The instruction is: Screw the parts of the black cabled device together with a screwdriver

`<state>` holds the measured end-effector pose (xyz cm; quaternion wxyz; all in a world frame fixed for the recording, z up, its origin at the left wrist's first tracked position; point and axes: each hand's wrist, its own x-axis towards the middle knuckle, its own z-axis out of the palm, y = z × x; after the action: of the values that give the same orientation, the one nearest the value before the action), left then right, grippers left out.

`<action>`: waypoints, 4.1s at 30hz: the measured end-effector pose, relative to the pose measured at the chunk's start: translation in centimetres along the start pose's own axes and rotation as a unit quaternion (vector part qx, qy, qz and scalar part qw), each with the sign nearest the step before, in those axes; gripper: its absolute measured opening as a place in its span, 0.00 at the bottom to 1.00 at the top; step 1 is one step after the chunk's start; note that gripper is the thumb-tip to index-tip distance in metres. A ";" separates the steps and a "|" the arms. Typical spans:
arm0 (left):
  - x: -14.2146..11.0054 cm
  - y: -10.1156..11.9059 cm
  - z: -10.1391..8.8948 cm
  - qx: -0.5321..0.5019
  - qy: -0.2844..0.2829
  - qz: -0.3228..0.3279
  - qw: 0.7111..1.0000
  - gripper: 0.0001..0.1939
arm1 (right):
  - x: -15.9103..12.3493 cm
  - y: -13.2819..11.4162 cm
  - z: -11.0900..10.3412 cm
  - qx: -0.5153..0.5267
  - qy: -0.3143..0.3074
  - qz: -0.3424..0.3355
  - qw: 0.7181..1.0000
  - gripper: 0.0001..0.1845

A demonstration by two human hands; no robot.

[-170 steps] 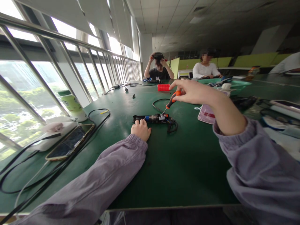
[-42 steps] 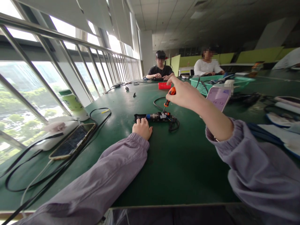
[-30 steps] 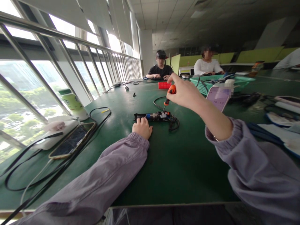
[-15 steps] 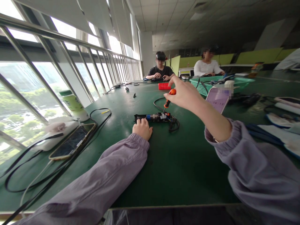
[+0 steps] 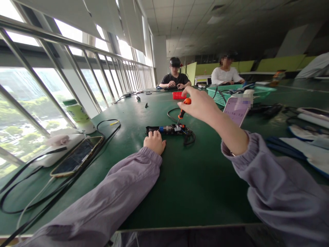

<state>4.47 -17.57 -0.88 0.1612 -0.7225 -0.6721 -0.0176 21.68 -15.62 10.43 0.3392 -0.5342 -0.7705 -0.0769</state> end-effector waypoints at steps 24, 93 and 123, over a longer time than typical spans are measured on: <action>-0.1 -0.3 -0.2 -0.014 -0.003 -0.002 1.000 0.25 | -7.4 4.0 4.2 0.283 0.109 0.103 0.947 0.19; 0.1 -0.1 -0.2 0.000 -0.007 -0.002 1.000 0.26 | -6.8 5.1 4.4 0.270 0.139 0.105 0.947 0.08; 0.1 0.1 -0.3 0.006 -0.013 -0.001 1.000 0.26 | -6.7 5.9 3.8 0.218 0.147 0.104 0.959 0.15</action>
<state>4.60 -17.54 -0.62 0.1567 -0.7211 -0.6748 -0.0036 26.51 -16.51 2.00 0.5632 -0.5071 -0.6504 0.0510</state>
